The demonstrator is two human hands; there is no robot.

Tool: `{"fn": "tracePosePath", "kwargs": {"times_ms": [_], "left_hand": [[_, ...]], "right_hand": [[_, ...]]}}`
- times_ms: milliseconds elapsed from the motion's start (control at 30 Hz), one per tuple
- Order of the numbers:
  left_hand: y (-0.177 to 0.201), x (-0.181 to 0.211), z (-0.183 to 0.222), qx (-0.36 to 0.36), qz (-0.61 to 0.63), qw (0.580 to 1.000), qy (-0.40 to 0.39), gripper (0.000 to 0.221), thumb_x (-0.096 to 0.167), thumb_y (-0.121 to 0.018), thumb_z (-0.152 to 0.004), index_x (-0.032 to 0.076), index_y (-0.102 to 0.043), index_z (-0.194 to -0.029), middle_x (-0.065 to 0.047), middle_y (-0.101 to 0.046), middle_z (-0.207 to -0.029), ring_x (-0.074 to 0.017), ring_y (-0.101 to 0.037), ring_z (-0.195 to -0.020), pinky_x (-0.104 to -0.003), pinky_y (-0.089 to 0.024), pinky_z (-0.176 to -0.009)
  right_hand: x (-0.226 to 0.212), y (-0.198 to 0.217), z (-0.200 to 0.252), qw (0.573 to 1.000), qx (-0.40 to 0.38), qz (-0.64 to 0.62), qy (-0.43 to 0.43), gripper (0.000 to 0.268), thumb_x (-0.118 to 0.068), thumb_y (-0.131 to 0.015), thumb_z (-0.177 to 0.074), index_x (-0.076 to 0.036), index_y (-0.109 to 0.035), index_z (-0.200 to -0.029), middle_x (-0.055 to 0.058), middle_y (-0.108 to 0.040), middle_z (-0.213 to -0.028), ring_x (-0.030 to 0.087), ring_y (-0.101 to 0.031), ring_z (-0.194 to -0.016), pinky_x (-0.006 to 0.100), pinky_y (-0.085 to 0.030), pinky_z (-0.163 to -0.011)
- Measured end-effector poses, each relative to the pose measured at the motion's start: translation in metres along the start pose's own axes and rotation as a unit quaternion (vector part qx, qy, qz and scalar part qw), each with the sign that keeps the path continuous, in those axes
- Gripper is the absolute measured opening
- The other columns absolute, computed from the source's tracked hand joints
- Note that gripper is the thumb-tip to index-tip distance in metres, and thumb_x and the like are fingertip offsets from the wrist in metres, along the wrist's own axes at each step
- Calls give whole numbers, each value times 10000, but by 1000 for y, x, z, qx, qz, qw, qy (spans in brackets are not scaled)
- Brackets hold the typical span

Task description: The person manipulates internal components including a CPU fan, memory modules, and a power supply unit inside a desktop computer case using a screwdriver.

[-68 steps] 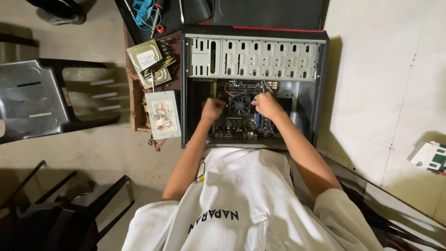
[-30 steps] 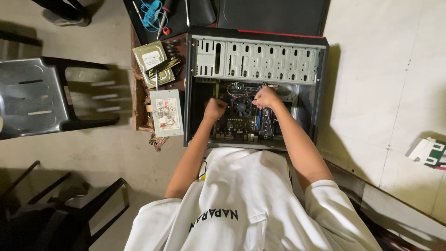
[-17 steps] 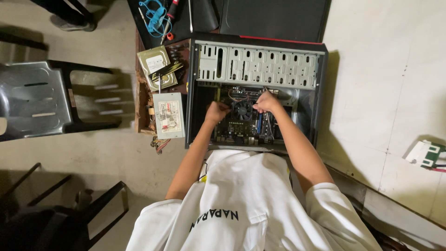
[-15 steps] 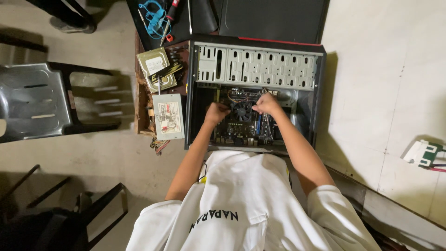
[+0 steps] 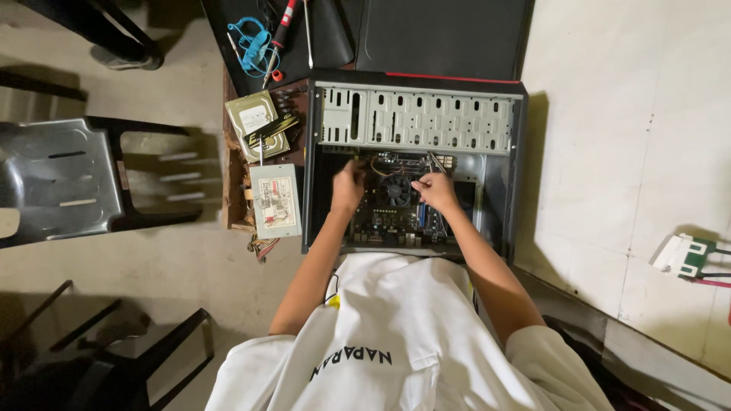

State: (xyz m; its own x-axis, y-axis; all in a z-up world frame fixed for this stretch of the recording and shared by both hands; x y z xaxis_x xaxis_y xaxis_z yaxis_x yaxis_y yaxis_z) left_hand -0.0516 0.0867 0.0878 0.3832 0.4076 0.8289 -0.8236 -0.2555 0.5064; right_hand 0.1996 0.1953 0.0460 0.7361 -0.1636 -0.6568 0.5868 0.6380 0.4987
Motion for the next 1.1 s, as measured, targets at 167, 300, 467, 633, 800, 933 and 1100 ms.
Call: {"fn": "tracePosePath", "kwargs": {"times_ms": [167, 300, 467, 633, 800, 933, 1100], "left_hand": [[7, 43, 3, -37, -121, 990, -57, 295, 156, -635, -986, 246, -584, -1262, -152, -649, -1170, -436, -725, -956, -520, -628, -817], [-2, 34, -3, -64, -271, 958, -64, 176, 205, -617, -1021, 254, -643, -1188, -99, -562, -1270, -378, -754, -869, -474, -648, -742], [10, 33, -1, -15, -222, 973, -66, 98, 223, -592, -1025, 224, -595, -1124, -50, -571, -1134, -384, -746, -828, -466, -645, -707], [34, 63, 19, 29, -165, 982, -84, 108, 216, -675, -994, 185, -660, -1096, 13, -618, -999, -267, -739, -930, -367, -642, -764], [43, 80, 58, -48, -147, 987, -48, 326, 309, -659, -987, 266, -678, -1310, -24, -687, -1077, -263, -694, -1063, -407, -620, -863], [38, 75, 73, -78, -138, 987, -25, 408, 247, -648, -981, 245, -641, -1389, -26, -689, -1189, -282, -697, -1082, -419, -623, -872], [30, 80, 73, -121, -139, 980, -77, 369, 70, -523, -1045, 152, -630, -1389, -66, -647, -1243, -317, -705, -1073, -408, -641, -846]], "right_hand": [[1, -3, 19, 1000, 23, 19, 5, 283, -366, -688, -967, -107, -776, -1042, 71, -704, -563, 171, -703, -507, 276, -569, -511], [13, -2, 12, 997, 58, 50, 6, 299, -422, -642, -1003, -164, -779, -1065, 13, -715, -581, 158, -724, -567, 292, -582, -585], [-101, 30, 67, 957, 194, 98, 193, 209, -227, -642, -1030, -60, -768, -1012, 199, -715, -801, 418, -709, -823, 489, -569, -732], [-148, 7, 62, 944, 155, 65, 285, 261, -184, -533, -1095, -59, -748, -1018, 176, -716, -871, 406, -701, -843, 465, -565, -743], [-187, -22, 58, 948, 0, 153, 280, 216, -174, -339, -1096, -48, -508, -1051, 244, -624, -915, 507, -655, -878, 556, -523, -696], [-209, -30, 59, 925, -45, 203, 317, 150, -71, -407, -1085, -5, -537, -1121, 188, -593, -1012, 454, -654, -942, 514, -548, -794], [-235, -39, 72, 903, -108, 228, 347, 345, 34, -654, -926, -39, -627, -1262, 165, -659, -1105, 401, -658, -1107, 524, -545, -932]]}}
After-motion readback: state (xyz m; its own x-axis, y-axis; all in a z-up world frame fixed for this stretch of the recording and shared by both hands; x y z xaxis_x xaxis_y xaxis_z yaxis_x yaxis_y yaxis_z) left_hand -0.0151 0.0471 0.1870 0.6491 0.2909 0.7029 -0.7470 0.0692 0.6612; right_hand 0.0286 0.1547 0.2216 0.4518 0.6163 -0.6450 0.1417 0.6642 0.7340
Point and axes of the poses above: each hand's wrist, its own z-axis away from the middle knuckle, its own y-axis out of the back of the hand, x = y × z, the point moved 8 cm from there along -z, towards the middle knuckle
